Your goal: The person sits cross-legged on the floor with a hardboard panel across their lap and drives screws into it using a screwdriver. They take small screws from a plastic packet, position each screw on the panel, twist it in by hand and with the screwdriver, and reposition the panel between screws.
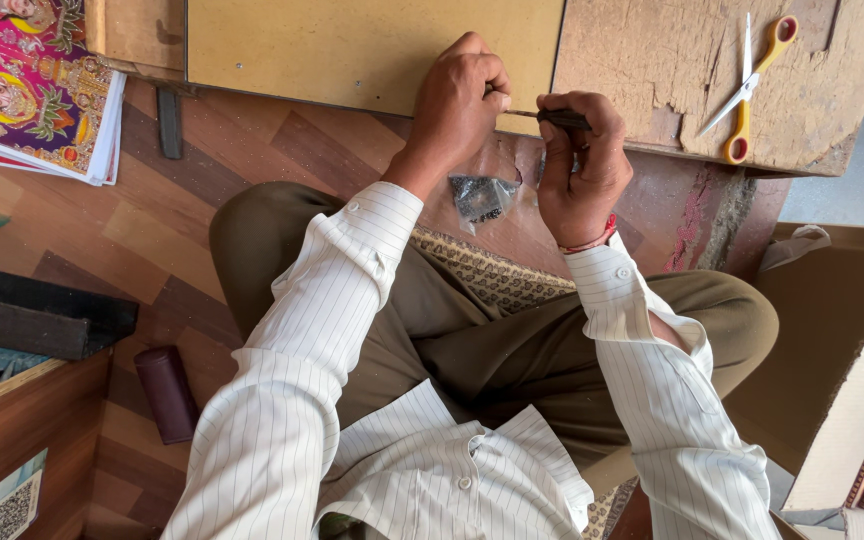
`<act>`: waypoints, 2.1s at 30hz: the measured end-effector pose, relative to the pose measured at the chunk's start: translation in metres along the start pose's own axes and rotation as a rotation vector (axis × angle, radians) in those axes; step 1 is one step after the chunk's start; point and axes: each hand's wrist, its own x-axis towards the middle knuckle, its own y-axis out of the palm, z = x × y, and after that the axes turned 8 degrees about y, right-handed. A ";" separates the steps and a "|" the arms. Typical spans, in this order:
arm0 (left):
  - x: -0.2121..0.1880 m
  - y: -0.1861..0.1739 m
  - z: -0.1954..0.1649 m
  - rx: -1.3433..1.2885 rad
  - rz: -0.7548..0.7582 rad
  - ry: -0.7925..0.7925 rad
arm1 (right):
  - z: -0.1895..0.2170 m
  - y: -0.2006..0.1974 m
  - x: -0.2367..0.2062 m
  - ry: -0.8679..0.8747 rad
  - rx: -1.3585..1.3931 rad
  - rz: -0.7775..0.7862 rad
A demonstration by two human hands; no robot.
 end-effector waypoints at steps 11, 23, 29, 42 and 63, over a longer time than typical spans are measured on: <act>-0.003 0.000 0.001 0.042 -0.020 0.007 | 0.001 0.008 0.014 0.038 -0.014 -0.031; -0.001 -0.022 -0.016 -0.211 0.080 0.193 | 0.013 0.002 0.037 0.006 -0.176 0.034; 0.000 -0.028 -0.016 -0.210 0.128 0.068 | 0.018 0.010 0.041 -0.026 -0.211 0.050; -0.003 -0.025 -0.009 -0.230 0.078 0.072 | 0.020 0.004 0.049 -0.077 -0.203 0.143; -0.008 -0.014 -0.011 -0.014 0.066 0.175 | 0.018 -0.005 0.045 -0.012 -0.130 0.058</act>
